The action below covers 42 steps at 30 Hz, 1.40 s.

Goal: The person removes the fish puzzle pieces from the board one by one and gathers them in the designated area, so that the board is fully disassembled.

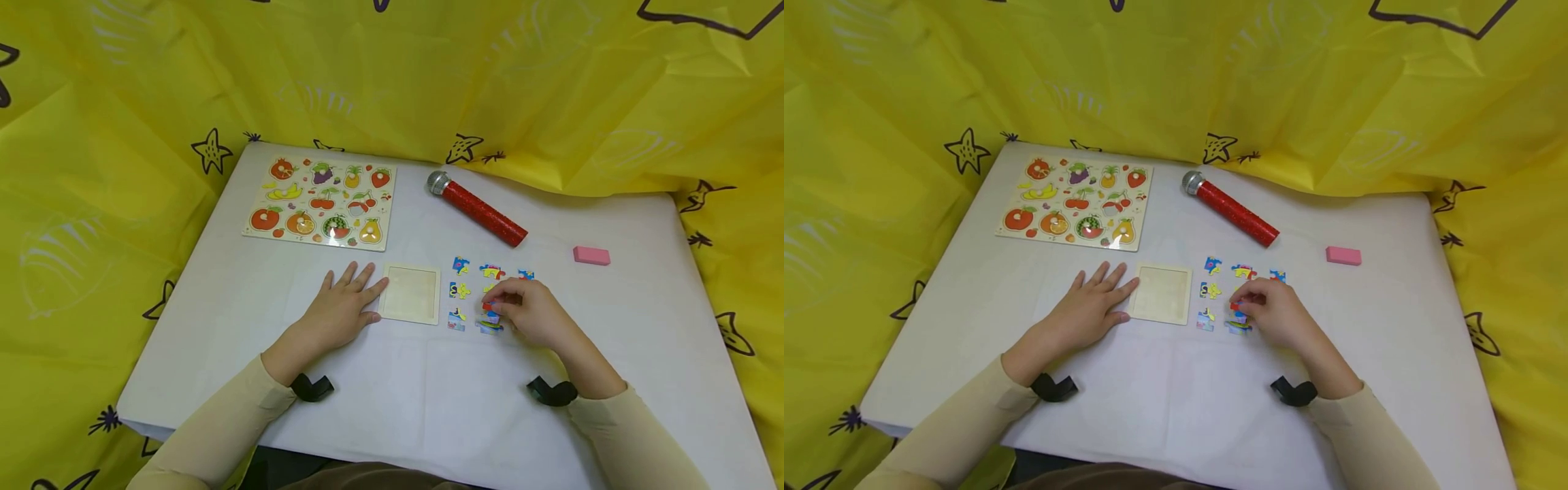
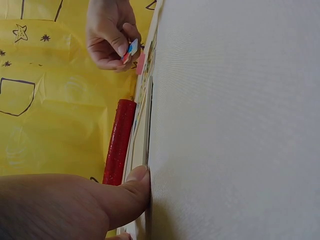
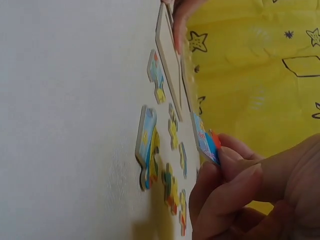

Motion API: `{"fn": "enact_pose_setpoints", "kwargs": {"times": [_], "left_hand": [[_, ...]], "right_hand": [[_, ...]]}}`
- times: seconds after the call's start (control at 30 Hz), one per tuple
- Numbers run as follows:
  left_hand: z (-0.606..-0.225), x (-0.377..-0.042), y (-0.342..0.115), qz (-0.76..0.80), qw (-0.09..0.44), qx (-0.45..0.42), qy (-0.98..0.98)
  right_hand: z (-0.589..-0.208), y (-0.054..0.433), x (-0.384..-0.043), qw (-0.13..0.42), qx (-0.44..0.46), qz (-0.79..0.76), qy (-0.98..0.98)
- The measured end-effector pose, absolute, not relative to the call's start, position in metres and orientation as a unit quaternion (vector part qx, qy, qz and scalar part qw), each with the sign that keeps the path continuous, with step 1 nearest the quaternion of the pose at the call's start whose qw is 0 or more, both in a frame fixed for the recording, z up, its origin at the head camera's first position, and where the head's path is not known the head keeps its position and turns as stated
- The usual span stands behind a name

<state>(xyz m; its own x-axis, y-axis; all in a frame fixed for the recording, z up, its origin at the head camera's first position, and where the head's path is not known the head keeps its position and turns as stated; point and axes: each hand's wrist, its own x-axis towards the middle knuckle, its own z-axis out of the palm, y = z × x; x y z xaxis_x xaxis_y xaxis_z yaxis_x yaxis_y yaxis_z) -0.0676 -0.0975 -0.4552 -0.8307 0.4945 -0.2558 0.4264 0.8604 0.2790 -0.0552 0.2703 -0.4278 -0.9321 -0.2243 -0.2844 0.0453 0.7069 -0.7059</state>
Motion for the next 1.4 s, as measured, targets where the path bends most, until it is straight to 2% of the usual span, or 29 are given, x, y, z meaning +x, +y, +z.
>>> {"fn": "enact_pose_setpoints", "kwargs": {"times": [0.2, 0.6, 0.9, 1.17, 1.4], "left_hand": [[-0.452, -0.068, -0.097, 0.111, 0.159, 0.244, 0.950], [-0.453, -0.069, -0.098, 0.113, 0.161, 0.247, 0.949], [-0.453, -0.069, -0.097, 0.108, 0.162, 0.245, 0.950], [-0.453, -0.069, -0.097, 0.108, 0.161, 0.243, 0.950], [-0.453, -0.068, -0.097, 0.113, 0.166, 0.242, 0.949]], "right_hand": [[-0.428, 0.287, -0.054, 0.206, -0.032, -0.408, 0.889], [-0.431, 0.310, -0.048, 0.210, -0.003, -0.393, 0.895], [-0.431, 0.325, -0.039, 0.233, 0.023, -0.367, 0.900], [-0.433, 0.328, -0.038, 0.224, 0.033, -0.366, 0.903], [-0.436, 0.324, -0.037, 0.195, 0.031, -0.343, 0.919]]}}
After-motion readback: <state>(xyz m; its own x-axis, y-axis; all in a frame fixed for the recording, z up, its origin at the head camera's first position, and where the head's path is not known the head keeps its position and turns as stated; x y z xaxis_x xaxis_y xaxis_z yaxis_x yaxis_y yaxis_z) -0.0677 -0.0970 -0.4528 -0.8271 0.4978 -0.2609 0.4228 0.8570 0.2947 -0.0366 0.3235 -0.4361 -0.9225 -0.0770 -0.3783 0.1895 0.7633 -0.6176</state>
